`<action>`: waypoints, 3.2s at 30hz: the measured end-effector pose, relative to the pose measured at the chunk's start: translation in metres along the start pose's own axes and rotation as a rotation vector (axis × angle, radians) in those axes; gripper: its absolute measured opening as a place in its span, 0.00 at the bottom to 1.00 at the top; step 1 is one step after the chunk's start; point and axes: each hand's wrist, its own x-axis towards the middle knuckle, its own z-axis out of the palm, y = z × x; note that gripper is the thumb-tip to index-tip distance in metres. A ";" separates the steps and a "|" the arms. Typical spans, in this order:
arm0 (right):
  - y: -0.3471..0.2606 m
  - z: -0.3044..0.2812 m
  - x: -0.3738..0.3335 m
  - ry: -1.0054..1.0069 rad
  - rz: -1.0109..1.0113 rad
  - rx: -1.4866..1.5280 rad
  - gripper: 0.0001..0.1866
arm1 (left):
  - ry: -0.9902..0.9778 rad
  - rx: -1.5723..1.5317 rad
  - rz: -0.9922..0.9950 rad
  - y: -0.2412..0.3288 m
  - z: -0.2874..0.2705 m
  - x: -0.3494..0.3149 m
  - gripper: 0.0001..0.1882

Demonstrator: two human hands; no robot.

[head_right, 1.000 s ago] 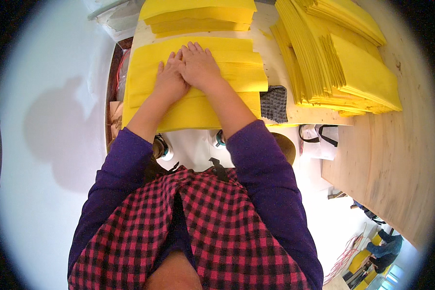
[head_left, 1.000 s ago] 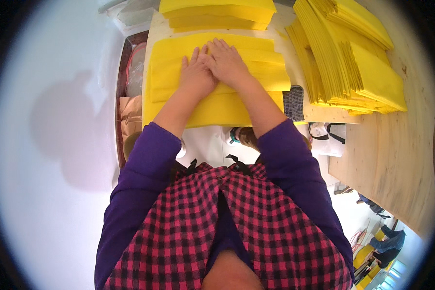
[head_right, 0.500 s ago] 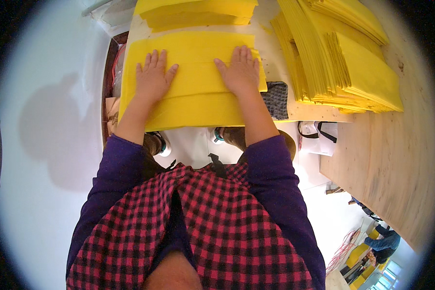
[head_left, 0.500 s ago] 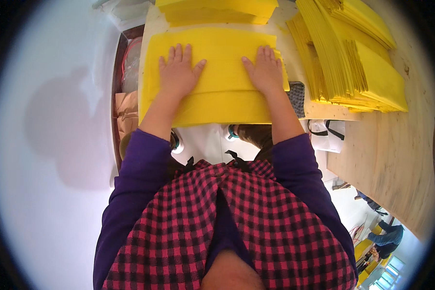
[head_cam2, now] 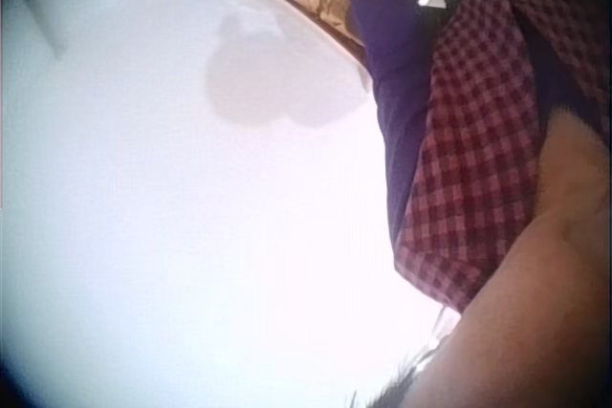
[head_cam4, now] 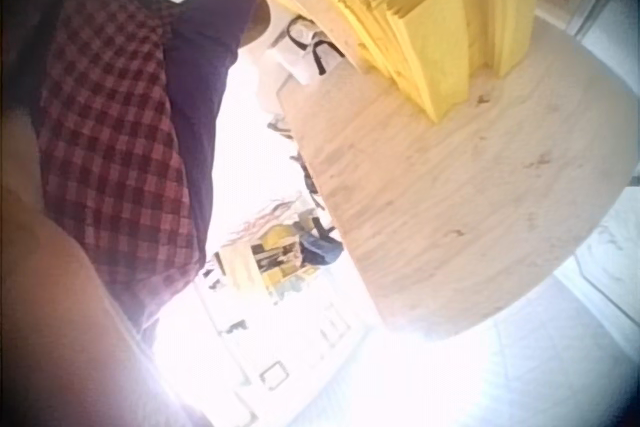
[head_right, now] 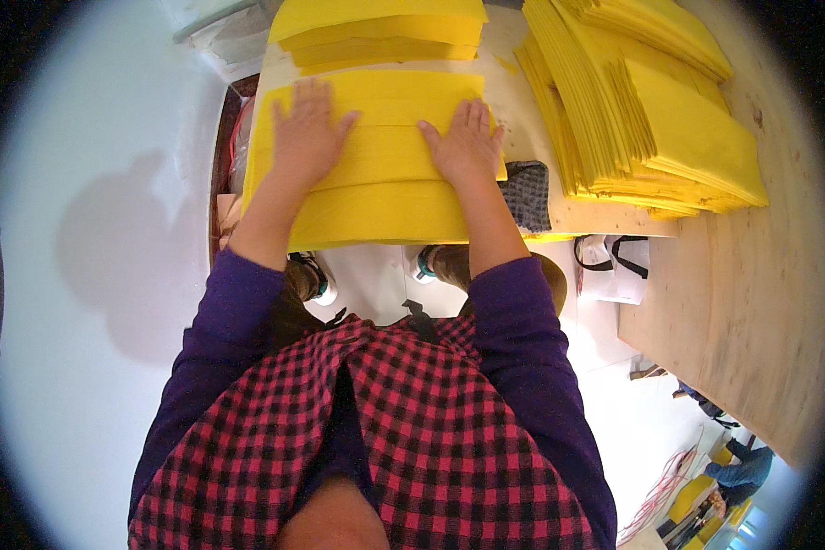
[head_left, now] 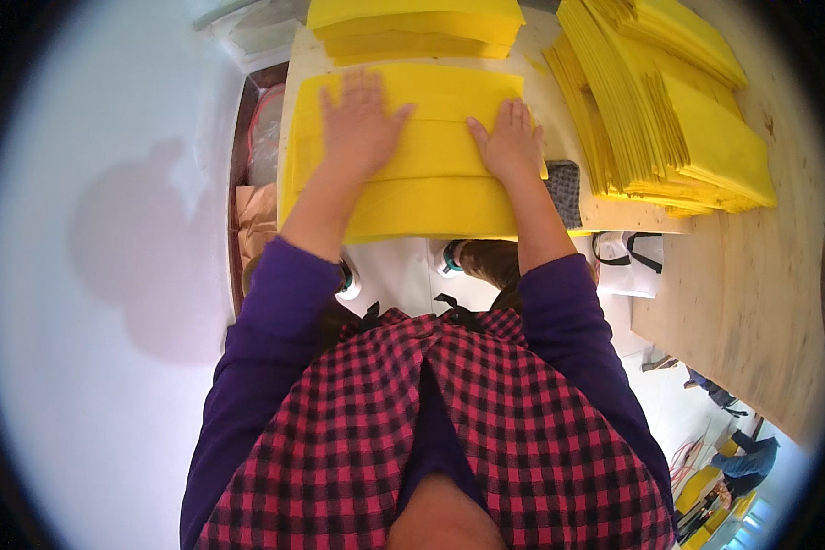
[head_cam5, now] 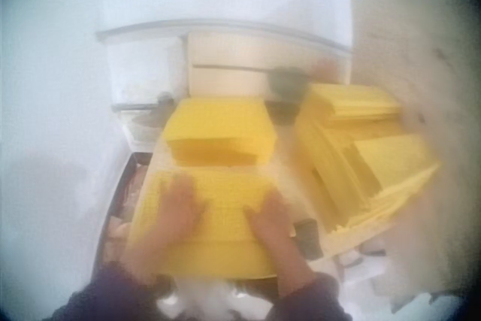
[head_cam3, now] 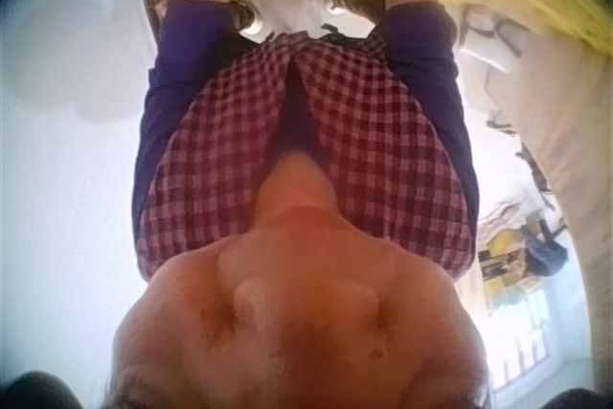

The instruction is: The person folds multiple yellow sheets of material on a table, aligning edges and pressing folds flat. The folded sheets are stacked on the table as the task proceeds.

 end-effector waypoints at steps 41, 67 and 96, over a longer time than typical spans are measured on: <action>0.010 -0.012 0.004 -0.189 0.161 0.099 0.46 | -0.120 -0.163 -0.227 -0.041 0.031 -0.024 0.41; 0.038 -0.049 0.102 -0.309 -0.432 0.128 0.13 | -0.340 -0.204 -0.012 -0.122 -0.003 0.036 0.16; 0.073 -0.336 -0.066 0.299 -0.206 -0.017 0.12 | 0.401 -0.586 0.142 -0.058 -0.261 -0.047 0.08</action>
